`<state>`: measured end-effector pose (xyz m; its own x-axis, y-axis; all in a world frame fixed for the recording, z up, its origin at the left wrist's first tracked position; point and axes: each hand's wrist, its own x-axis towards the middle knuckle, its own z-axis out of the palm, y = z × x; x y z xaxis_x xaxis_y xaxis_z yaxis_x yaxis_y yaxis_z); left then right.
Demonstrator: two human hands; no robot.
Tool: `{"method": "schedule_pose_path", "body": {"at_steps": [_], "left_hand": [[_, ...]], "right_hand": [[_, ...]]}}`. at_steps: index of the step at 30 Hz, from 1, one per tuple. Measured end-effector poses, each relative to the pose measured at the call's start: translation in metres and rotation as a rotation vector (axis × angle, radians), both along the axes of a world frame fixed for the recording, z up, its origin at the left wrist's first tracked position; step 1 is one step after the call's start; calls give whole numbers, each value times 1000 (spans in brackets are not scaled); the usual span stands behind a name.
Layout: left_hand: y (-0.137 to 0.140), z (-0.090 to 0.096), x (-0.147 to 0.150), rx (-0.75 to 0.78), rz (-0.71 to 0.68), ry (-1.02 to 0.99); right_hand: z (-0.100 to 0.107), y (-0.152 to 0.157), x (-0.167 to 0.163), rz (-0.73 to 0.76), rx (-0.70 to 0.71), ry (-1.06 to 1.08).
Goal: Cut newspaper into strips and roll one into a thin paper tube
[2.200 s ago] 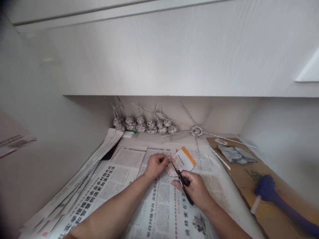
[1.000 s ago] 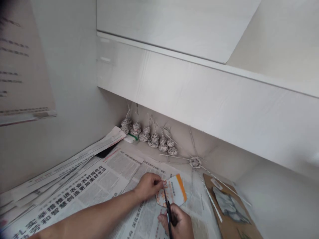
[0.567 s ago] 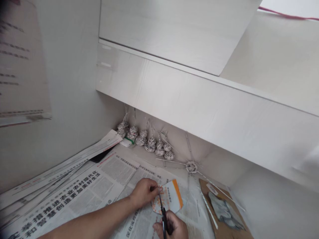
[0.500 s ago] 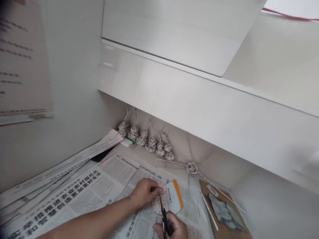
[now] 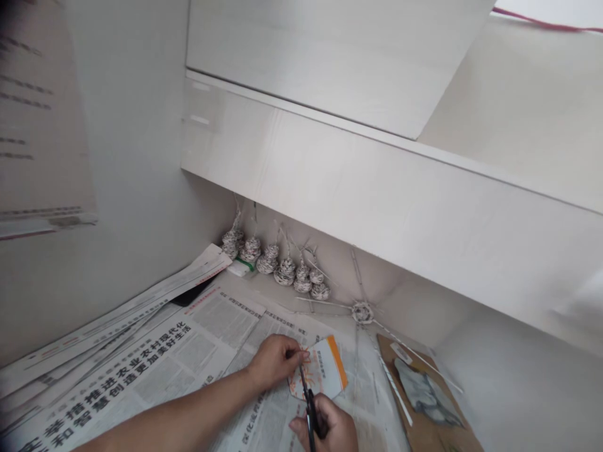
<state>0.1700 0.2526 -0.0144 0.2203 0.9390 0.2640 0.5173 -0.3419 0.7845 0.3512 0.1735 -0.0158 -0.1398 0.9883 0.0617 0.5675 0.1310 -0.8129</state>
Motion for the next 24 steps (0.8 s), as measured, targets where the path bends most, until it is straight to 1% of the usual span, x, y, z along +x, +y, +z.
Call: {"method": "schedule_pose_path", "body": {"at_steps": [5,9,14,18,24], "left_hand": [[2,-1,-2,-5,-31,-12],[2,-2,-4,-34,-56,-17],[3,-4,-7,-17,-75,-23],[5,-6,-9,-23,-89,-29],[6,-8,-11,-23,-99,-30]], "right_hand": [[7,-5,-1,53,52,2],[8,-7,-3,27,58,78],[8,-7,-6,16,60,146],[8,-7,-8,-10,82,146],[8,-7,-9,10,105,122]]}}
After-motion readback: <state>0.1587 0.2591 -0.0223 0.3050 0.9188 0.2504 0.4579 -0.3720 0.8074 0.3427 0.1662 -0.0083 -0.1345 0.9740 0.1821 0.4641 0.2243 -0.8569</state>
